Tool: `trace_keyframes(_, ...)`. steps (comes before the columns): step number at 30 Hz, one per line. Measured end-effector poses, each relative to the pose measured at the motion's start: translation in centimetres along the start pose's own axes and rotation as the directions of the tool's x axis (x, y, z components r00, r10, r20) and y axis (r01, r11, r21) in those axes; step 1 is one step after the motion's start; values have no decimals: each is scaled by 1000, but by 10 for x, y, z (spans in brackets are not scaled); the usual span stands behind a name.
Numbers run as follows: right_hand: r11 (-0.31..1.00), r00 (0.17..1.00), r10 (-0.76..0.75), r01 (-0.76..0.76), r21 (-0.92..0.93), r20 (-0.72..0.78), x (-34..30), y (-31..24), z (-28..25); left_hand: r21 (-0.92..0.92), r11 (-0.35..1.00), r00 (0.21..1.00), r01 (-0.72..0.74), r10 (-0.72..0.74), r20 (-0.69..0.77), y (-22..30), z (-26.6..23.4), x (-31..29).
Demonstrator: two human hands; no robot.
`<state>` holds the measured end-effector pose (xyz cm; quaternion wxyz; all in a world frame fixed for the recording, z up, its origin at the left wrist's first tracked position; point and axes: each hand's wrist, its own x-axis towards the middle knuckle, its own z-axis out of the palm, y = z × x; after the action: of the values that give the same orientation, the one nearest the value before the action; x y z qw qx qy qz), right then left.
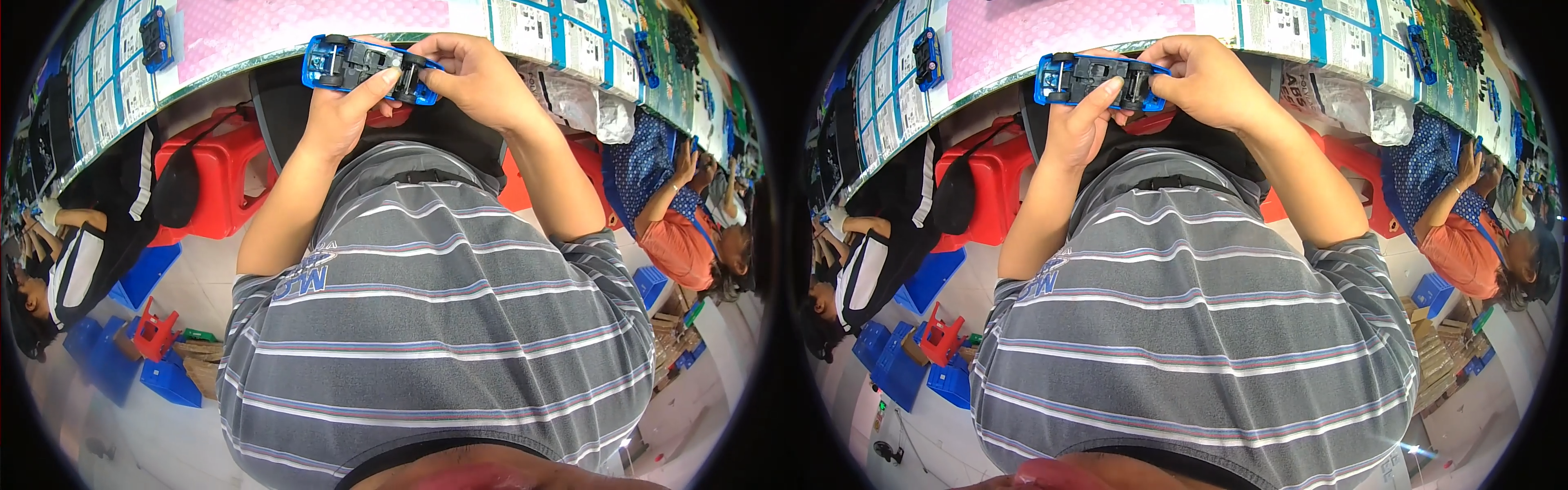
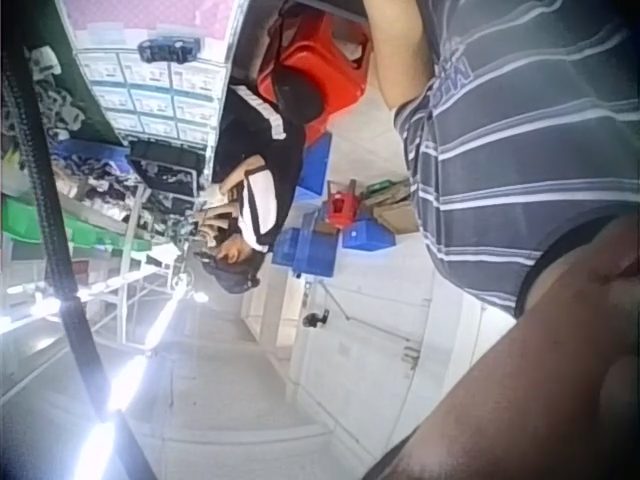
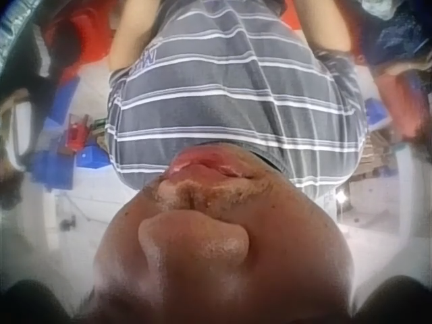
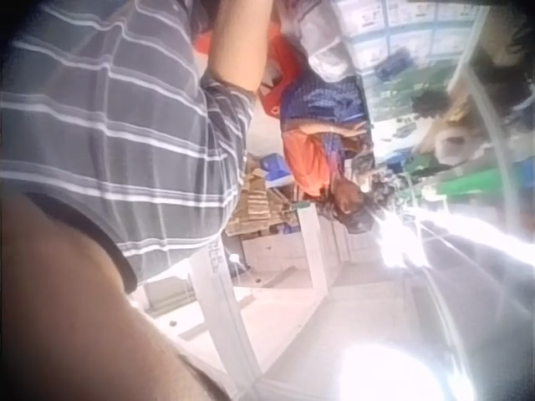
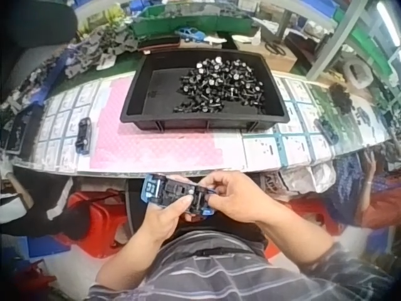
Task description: The person assembles toy cars by attaching wheels onto axles, pressing the wheel assemblies into the toy car chassis by hand, and placing the assembled cars on the table.
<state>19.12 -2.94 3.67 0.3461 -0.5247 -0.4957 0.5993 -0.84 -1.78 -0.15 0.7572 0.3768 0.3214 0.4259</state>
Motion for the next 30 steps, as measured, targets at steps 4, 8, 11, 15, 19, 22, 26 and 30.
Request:
trace_keyframes(4, 998, 1000, -11, 10, 67, 9, 0, 9, -1, -23, 999, 997, 35, -37, -71, -1, 3, 0)
trace_keyframes(8, 983, 998, 28, -39, 180, 62, -4, 5, -7, -24, 998, 993, 61, -63, -95, 5, 4, 3)
trace_keyframes(11, 992, 996, -82, 77, 98, 47, -11, 3, -3, -39, 996, 990, 76, -80, -117, 8, 4, 5)
trace_keyframes(15, 772, 888, -461, 394, -499, -12, -16, -12, 14, -80, 992, 986, 94, -104, -132, 8, 3, 4)
trace_keyframes(19, 734, 865, -501, 412, -540, -21, -12, -9, 13, -112, 991, 991, 77, -88, -96, 5, 1, 4)
trace_keyframes(22, 817, 909, -411, 335, -469, -67, -14, -12, 15, -161, 983, 995, 88, -96, -39, 4, -1, 2)
trace_keyframes(26, 774, 876, -475, 372, -513, -81, -11, -7, 15, -194, 979, 998, 63, -62, 11, -2, -4, -2)
trace_keyframes(30, 747, 876, -480, 378, -547, -49, -7, -8, 15, -139, 990, 1000, 25, -25, 1, -2, -8, -2)
